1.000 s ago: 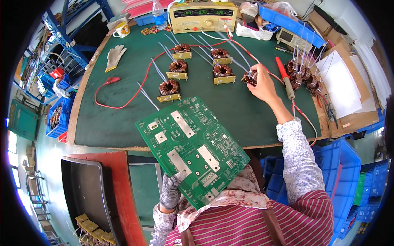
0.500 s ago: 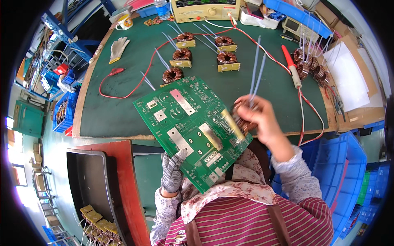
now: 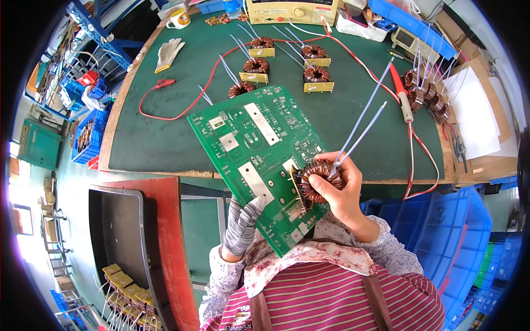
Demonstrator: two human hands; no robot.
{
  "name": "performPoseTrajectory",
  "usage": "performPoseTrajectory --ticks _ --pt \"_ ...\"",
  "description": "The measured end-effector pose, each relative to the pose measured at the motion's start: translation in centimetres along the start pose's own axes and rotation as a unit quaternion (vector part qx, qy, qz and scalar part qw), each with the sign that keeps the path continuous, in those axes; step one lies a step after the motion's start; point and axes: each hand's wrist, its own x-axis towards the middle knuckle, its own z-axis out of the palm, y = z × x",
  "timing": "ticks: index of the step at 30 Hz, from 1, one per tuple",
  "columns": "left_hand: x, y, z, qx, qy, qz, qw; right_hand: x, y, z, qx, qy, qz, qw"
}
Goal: The person assembles electronic components by mounting copper coils onto a large green printed circuit board with pliers.
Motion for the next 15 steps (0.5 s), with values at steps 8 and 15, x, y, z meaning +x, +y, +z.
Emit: performPoseTrajectory --ticks 8,15 --pt "-0.2 0.9 1.1 -0.012 -0.034 -0.01 0.999 -0.3 -1.0 1.4 -0.139 0.019 -0.08 0.987" --pt "-0.6 1.3 1.6 0.003 -0.057 -0.019 0.998 -0.2 -2.3 3.0 -0.286 -0.005 -0.163 0.944"
